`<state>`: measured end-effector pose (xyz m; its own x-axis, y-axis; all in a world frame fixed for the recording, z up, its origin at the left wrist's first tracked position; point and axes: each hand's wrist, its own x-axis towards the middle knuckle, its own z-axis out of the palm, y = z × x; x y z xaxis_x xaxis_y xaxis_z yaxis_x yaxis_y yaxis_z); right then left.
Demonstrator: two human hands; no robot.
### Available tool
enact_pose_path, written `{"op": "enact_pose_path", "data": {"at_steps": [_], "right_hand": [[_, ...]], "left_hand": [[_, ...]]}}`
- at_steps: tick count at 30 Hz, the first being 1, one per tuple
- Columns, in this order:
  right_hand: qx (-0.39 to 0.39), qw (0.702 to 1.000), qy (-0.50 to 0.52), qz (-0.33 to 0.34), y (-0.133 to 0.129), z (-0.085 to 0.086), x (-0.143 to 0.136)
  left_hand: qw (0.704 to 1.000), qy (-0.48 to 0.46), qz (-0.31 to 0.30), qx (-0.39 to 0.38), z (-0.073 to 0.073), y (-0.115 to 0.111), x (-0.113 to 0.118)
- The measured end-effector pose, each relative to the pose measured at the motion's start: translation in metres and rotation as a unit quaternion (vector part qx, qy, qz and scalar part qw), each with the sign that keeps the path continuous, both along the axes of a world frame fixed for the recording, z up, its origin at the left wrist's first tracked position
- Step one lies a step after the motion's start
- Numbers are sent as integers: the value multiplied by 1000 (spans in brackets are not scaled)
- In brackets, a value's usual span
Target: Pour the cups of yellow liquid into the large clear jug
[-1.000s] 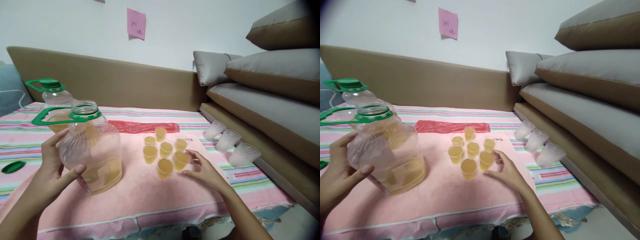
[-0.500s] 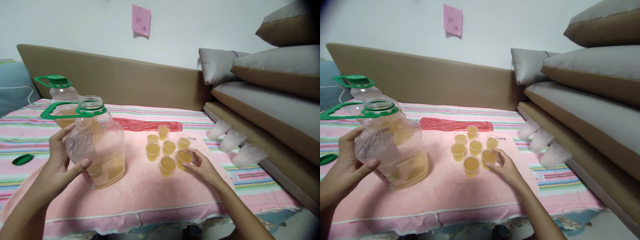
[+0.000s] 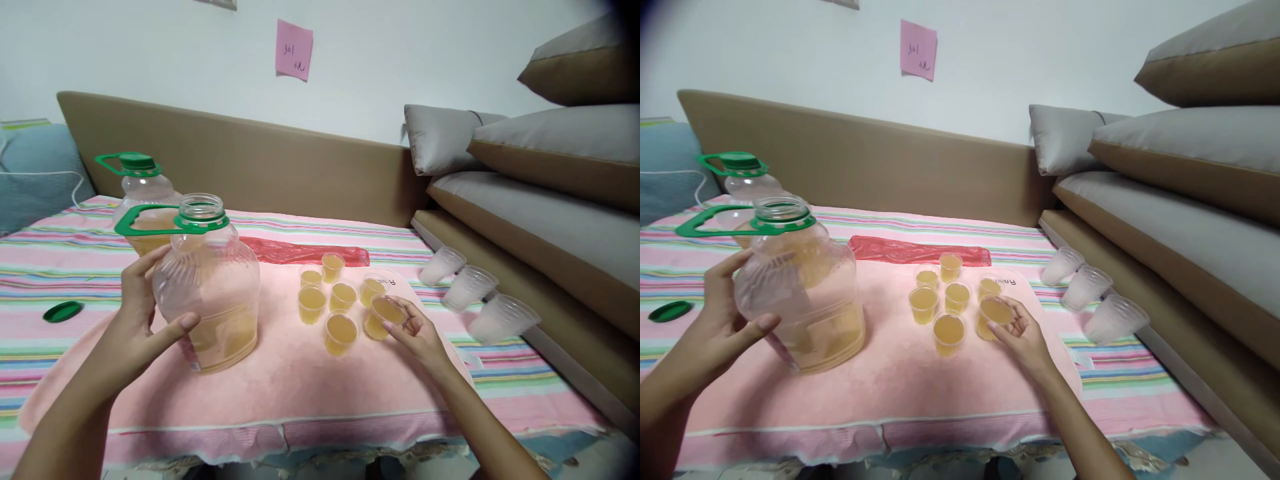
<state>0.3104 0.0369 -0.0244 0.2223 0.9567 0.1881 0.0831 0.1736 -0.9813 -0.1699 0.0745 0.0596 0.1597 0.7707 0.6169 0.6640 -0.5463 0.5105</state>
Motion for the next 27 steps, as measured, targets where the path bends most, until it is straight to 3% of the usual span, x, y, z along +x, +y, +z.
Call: {"op": "enact_pose_path", "data": {"at_steps": [6, 11, 19, 27], "right_hand": [[44, 999, 7, -27, 5, 30, 3], [91, 996, 20, -6, 20, 73, -12], [135, 987, 21, 88, 49, 152, -74], [144, 974, 18, 176, 69, 192, -136]], "left_hand": [[999, -31, -27, -14, 2, -3, 6], [998, -50, -16, -44, 9, -10, 13], [992, -103, -40, -58, 2, -11, 15], [985, -137, -47, -98, 8, -19, 21]]}}
